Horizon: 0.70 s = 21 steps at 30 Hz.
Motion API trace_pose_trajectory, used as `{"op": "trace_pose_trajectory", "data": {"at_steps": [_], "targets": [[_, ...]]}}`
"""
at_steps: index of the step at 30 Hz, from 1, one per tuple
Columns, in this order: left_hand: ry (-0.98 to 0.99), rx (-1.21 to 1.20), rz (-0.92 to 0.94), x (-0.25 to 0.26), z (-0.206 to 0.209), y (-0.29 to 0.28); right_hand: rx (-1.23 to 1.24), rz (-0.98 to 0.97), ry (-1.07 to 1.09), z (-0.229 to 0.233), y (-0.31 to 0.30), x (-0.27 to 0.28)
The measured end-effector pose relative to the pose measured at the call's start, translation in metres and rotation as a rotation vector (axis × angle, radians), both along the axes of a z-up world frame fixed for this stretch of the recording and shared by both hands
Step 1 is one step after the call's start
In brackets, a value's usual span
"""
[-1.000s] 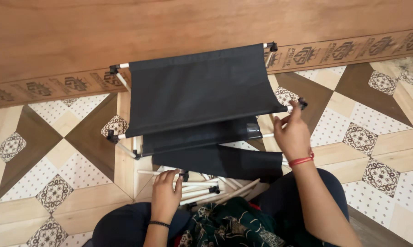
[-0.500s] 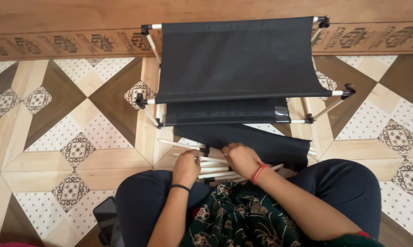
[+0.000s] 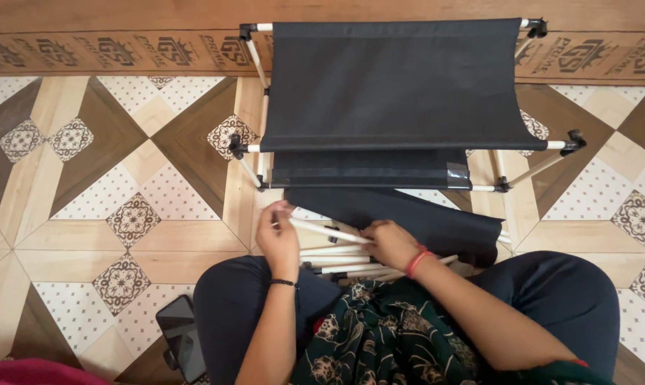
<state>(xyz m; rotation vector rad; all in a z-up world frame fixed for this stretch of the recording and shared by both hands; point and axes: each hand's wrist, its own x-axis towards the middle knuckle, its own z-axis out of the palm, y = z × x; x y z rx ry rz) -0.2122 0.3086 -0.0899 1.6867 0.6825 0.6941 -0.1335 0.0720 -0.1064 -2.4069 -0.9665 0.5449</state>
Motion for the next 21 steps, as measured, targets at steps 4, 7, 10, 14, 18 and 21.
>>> {"op": "trace_pose_trajectory", "data": {"at_steps": [4, 7, 10, 14, 18, 21], "targets": [[-0.119, -0.204, 0.184, -0.004, -0.012, 0.014, 0.162, -0.145, 0.504, 0.019, -0.004, 0.012], [-0.047, -0.261, 0.121, -0.003, -0.018, 0.019, 0.346, -0.150, 0.805, 0.031, -0.006, 0.017], [0.246, 0.282, -0.217, -0.008, -0.021, 0.014, 0.497, -0.110, 0.921, 0.043, -0.008, 0.015], [0.571, 0.821, -0.768, -0.020, -0.027, -0.041, 0.696, -0.149, 1.078, 0.069, -0.014, 0.015], [0.527, 1.165, -0.889, -0.016, -0.049, -0.093, 0.849, -0.229, 1.208, 0.092, -0.018, 0.017], [0.509, 1.290, -0.905, -0.013, -0.069, -0.099, 0.882, -0.306, 1.175, 0.098, -0.022, 0.020]]}}
